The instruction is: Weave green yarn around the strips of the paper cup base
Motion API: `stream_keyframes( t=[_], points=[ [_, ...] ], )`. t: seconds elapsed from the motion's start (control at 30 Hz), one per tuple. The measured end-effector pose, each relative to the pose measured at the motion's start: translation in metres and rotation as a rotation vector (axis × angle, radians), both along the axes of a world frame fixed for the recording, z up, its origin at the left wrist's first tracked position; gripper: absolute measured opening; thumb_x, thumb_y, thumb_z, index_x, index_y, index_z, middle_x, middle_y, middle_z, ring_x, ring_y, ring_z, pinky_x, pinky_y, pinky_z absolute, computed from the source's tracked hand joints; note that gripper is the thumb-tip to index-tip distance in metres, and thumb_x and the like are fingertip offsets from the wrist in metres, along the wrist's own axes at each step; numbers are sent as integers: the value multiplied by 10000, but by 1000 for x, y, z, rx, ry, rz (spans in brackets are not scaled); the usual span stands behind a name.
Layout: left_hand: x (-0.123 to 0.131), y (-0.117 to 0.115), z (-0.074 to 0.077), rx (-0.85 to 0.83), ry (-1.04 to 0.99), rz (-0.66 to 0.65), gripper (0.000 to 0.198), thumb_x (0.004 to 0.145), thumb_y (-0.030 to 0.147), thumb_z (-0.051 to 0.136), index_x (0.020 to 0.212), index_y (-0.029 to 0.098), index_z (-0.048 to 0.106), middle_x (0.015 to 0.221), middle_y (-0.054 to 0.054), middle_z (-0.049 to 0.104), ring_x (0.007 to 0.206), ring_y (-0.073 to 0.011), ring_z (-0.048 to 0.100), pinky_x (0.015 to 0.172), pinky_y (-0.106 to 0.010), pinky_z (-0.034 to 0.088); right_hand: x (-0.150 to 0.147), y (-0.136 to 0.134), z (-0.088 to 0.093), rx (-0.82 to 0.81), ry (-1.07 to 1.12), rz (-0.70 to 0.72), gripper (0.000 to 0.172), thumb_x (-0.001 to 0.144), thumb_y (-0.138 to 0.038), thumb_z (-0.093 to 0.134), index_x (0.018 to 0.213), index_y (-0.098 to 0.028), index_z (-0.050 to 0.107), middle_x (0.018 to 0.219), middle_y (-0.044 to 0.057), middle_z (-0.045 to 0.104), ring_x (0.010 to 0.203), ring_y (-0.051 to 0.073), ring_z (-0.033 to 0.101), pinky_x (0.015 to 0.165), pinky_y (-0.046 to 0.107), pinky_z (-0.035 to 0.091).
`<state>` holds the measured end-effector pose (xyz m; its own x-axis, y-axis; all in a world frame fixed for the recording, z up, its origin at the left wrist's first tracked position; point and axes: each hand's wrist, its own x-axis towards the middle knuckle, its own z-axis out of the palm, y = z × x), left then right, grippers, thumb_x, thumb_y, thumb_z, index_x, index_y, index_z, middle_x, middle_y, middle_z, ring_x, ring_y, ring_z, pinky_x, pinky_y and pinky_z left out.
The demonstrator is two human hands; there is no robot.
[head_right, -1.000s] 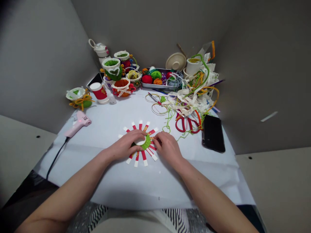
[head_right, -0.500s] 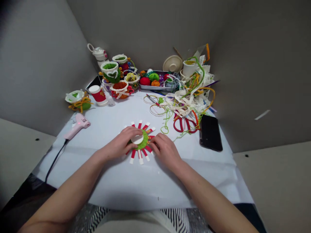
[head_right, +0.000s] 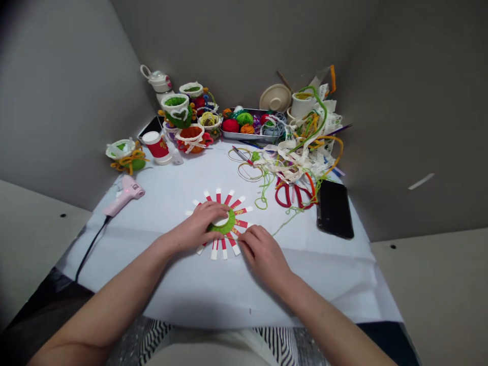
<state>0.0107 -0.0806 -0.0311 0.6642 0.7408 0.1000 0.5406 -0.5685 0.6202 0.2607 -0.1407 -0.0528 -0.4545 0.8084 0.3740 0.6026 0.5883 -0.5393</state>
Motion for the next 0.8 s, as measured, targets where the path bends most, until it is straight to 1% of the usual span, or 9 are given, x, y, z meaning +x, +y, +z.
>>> stream_keyframes(
  t=[0.17,0.27,0.33,0.4,0.47,0.57,0.7,0.8],
  points=[
    [1,0,-4,5,8,6,326,926,232,766,1197,255,587,1453,-91,601,1367,-318,502,1118,-558,415,1,-24,-1,73,-4,-7,126,1035,-127,538,1009,-189,645,917,81,662,844,213,605,747,354,538],
    [0,0,-3,4,13,2,351,918,232,779,1204,253,577,1460,-90,598,1374,-316,498,1121,-551,405,-2,-39,-2,90,8,13,136,1029,-105,533,1015,-182,644,897,78,665,830,205,598,740,339,537],
    [0,0,-3,4,19,3,364,910,231,790,1204,250,575,1465,-90,596,1378,-314,498,1121,-546,405,-4,-45,-4,83,-8,13,144,1028,-106,530,991,-184,645,878,74,661,819,207,593,732,340,532],
    [0,1,-3,3,20,6,364,908,240,795,1203,252,582,1473,-91,592,1380,-316,498,1122,-547,404,-4,-45,-5,74,-34,-31,154,1027,-118,530,948,-187,642,854,70,647,803,210,586,722,346,520],
    [-1,1,-4,-5,16,3,362,905,248,800,1201,256,591,1476,-89,592,1384,-318,496,1127,-550,400,-1,-38,-4,77,-61,-103,162,1026,-134,531,916,-187,638,844,70,634,796,217,580,727,358,508],
    [0,1,-3,-24,7,-3,386,897,240,807,1220,261,598,1467,-83,599,1386,-313,494,1140,-547,391,5,-17,0,62,-107,-164,166,1025,-172,542,891,-188,639,848,71,627,804,228,581,742,368,490],
    [0,2,-1,-47,19,6,407,867,254,841,1202,260,611,1451,-73,610,1371,-314,497,1142,-543,391,2,21,5,-43,-149,-133,175,995,-233,608,825,-205,632,844,60,625,804,227,589,732,353,469],
    [0,3,0,-70,27,9,381,861,269,848,1164,259,618,1449,-70,612,1376,-319,491,1143,-553,386,-6,41,3,-105,-130,-143,222,973,-230,620,755,-219,581,792,41,605,769,215,575,703,335,438]
  ],
)
